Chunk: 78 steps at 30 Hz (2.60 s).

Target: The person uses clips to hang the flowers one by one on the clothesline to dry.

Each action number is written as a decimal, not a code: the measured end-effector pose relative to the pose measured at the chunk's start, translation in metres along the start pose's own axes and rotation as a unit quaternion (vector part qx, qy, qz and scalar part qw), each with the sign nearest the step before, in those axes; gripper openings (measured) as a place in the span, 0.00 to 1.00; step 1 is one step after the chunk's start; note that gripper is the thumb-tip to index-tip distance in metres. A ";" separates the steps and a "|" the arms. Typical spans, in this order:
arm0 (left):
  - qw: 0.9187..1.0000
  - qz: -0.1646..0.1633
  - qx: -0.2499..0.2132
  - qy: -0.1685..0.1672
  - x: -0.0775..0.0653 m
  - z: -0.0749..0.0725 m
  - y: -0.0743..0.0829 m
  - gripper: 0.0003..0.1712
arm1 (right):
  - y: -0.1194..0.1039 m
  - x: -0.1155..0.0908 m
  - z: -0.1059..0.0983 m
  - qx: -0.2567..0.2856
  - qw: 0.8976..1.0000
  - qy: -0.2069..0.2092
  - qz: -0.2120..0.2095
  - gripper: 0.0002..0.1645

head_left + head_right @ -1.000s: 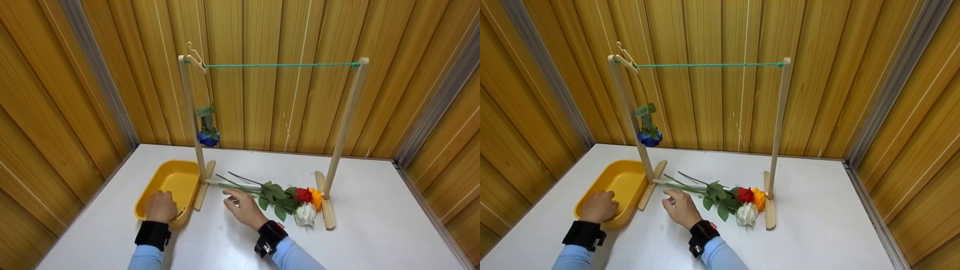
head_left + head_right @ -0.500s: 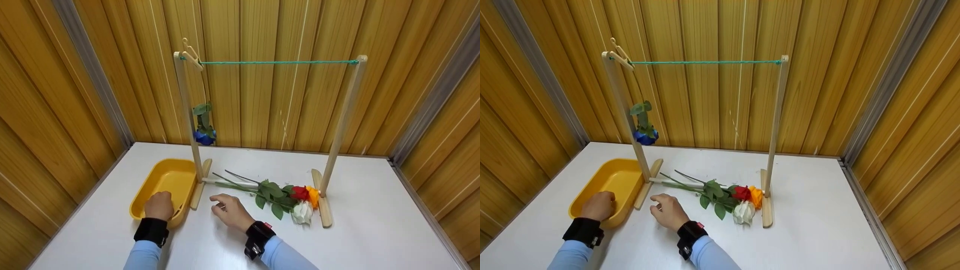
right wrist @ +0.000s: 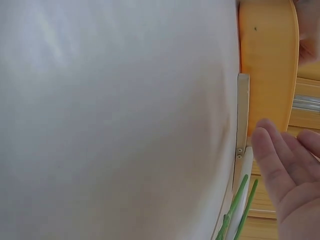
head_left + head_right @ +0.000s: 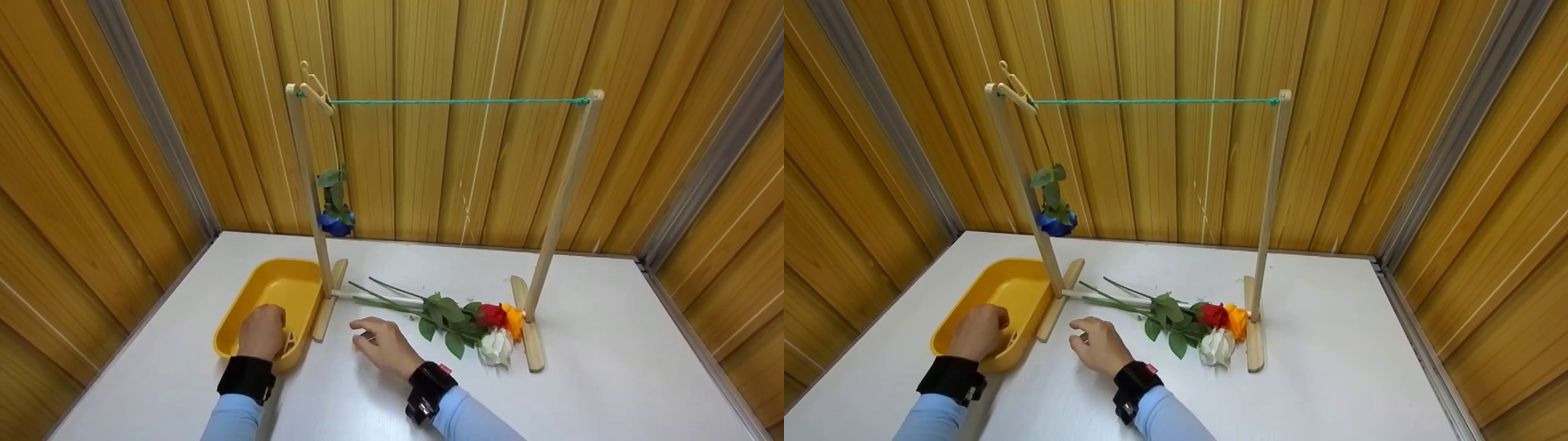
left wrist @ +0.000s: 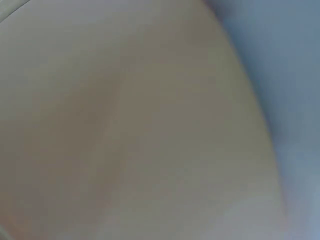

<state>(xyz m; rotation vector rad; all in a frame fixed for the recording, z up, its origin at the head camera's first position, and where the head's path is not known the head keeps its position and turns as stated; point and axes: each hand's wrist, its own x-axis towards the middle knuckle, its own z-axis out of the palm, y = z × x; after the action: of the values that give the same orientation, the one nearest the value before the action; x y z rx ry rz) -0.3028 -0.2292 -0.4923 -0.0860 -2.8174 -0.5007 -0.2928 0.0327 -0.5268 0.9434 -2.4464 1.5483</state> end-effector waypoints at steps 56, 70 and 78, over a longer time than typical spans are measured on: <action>0.938 0.213 -0.251 0.110 -0.034 0.002 0.169 0.05 | -0.006 -0.050 -0.073 0.098 0.992 0.050 0.063 0.30; 0.922 0.223 -0.310 0.060 -0.033 0.006 0.171 0.05 | -0.008 -0.052 -0.079 0.121 0.992 0.031 0.036 0.18; 0.926 0.226 -0.303 0.016 -0.033 0.002 0.170 0.10 | -0.011 -0.051 -0.082 0.119 0.991 0.050 0.022 0.15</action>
<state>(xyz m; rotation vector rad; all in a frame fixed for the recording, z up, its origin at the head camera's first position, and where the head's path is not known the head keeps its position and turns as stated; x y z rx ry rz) -0.2536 -0.0698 -0.4474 -0.8148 -2.3833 -1.2038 -0.2649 0.1217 -0.4987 0.8249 -2.2671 1.8862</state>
